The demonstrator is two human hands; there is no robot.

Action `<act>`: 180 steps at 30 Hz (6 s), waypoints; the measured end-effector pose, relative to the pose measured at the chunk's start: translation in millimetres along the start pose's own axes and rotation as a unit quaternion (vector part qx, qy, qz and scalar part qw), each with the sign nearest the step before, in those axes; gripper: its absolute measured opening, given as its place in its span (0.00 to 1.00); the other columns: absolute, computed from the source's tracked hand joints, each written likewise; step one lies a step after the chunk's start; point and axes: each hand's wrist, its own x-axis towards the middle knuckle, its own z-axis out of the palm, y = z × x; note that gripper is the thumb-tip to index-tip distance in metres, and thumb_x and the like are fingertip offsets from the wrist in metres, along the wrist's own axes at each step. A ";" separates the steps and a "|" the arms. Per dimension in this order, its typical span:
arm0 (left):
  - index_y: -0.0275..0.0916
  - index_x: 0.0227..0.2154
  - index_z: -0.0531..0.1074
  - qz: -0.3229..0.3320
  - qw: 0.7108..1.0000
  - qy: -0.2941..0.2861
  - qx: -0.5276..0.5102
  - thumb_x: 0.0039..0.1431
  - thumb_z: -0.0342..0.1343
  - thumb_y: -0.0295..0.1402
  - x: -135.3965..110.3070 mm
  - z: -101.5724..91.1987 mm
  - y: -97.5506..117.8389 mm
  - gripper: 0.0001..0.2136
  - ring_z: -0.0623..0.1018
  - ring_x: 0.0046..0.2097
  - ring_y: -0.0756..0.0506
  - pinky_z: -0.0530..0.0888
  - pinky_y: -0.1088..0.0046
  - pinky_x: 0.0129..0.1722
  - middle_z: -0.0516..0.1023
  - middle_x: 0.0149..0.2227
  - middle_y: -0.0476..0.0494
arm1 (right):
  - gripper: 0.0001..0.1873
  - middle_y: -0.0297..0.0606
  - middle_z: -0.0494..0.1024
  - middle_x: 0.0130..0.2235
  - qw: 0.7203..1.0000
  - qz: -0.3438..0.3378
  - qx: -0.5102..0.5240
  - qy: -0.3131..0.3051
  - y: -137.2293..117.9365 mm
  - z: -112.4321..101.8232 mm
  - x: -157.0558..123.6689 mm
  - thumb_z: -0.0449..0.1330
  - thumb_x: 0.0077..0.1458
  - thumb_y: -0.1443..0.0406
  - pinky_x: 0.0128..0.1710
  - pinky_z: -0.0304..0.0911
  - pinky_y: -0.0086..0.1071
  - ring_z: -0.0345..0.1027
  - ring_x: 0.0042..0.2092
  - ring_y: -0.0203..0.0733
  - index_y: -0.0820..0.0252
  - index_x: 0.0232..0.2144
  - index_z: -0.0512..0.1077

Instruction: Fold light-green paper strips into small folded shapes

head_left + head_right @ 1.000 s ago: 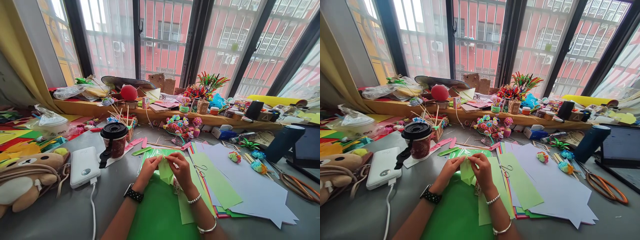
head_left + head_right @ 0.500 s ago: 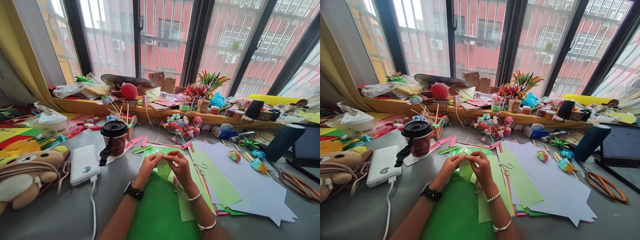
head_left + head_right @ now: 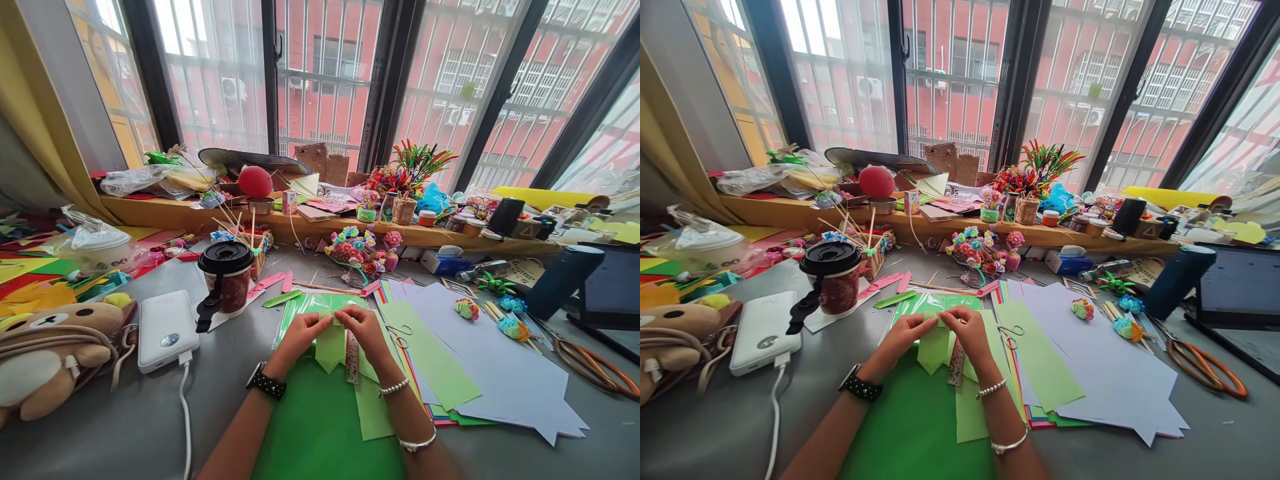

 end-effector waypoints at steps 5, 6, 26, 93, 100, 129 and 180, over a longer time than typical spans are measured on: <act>0.32 0.20 0.71 0.000 1.000 0.006 0.019 0.41 0.53 0.44 0.8 -0.7 -1.3 0.16 0.64 0.22 0.52 0.59 0.78 0.21 0.66 0.18 0.50 | 0.10 0.36 0.72 0.26 1.000 0.001 -0.001 0.002 -1.3 1.1 -1.2 0.58 0.42 0.60 0.30 0.58 0.29 0.63 0.30 0.38 0.62 0.21 0.72; 0.32 0.20 0.71 -0.001 1.000 0.005 0.018 0.41 0.53 0.44 0.9 -0.7 -1.3 0.16 0.64 0.23 0.52 0.59 0.78 0.21 0.66 0.19 0.50 | 0.10 0.36 0.71 0.26 1.000 -0.001 -0.002 0.003 -1.6 1.4 -1.6 0.58 0.42 0.60 0.30 0.58 0.29 0.63 0.30 0.38 0.62 0.21 0.72; 0.32 0.25 0.73 -0.048 0.999 -0.002 -0.018 0.38 0.57 0.41 0.5 -0.9 -1.4 0.15 0.68 0.25 0.50 0.62 0.78 0.24 0.72 0.23 0.48 | 0.11 0.35 0.69 0.24 1.000 0.001 -0.026 -0.005 -1.7 3.6 -1.8 0.57 0.43 0.59 0.28 0.57 0.29 0.61 0.28 0.36 0.63 0.20 0.69; 0.33 0.31 0.69 -0.059 0.996 0.001 -0.074 0.38 0.59 0.39 2.9 -3.9 0.4 0.17 0.74 0.33 0.46 0.69 0.74 0.30 0.74 0.34 0.40 | 0.15 0.32 0.70 0.23 0.959 0.129 0.247 0.045 -3.8 2.8 0.4 0.61 0.36 0.60 0.26 0.62 0.28 0.67 0.26 0.35 0.62 0.24 0.62; 0.33 0.24 0.71 -0.027 0.995 0.073 -0.058 0.40 0.58 0.38 3.1 -4.6 -2.2 0.12 0.73 0.30 0.47 0.68 0.74 0.31 0.75 0.25 0.44 | 0.11 0.27 0.63 0.18 0.986 0.090 0.136 0.017 0.4 1.1 0.4 0.60 0.39 0.61 0.18 0.49 0.24 0.52 0.19 0.27 0.62 0.18 0.62; 0.34 0.44 0.55 0.000 0.984 0.124 -0.129 0.35 0.61 0.31 4.9 -5.0 -3.7 0.30 0.71 0.22 0.52 0.69 0.75 0.26 0.71 0.20 0.53 | 0.11 0.38 0.67 0.37 0.990 -0.104 -0.073 -0.067 -5.8 -4.6 -1.7 0.52 0.47 0.70 0.29 0.62 0.27 0.63 0.34 0.35 0.57 0.35 0.69; 0.34 0.45 0.55 -0.007 0.989 0.051 -0.137 0.33 0.63 0.31 6.5 -2.3 -9.5 0.33 0.74 0.29 0.47 0.68 0.71 0.31 0.73 0.25 0.48 | 0.08 0.36 0.71 0.26 0.994 -0.062 -0.082 -0.031 -2.3 -1.3 -0.2 0.57 0.44 0.61 0.27 0.60 0.29 0.63 0.27 0.35 0.61 0.26 0.68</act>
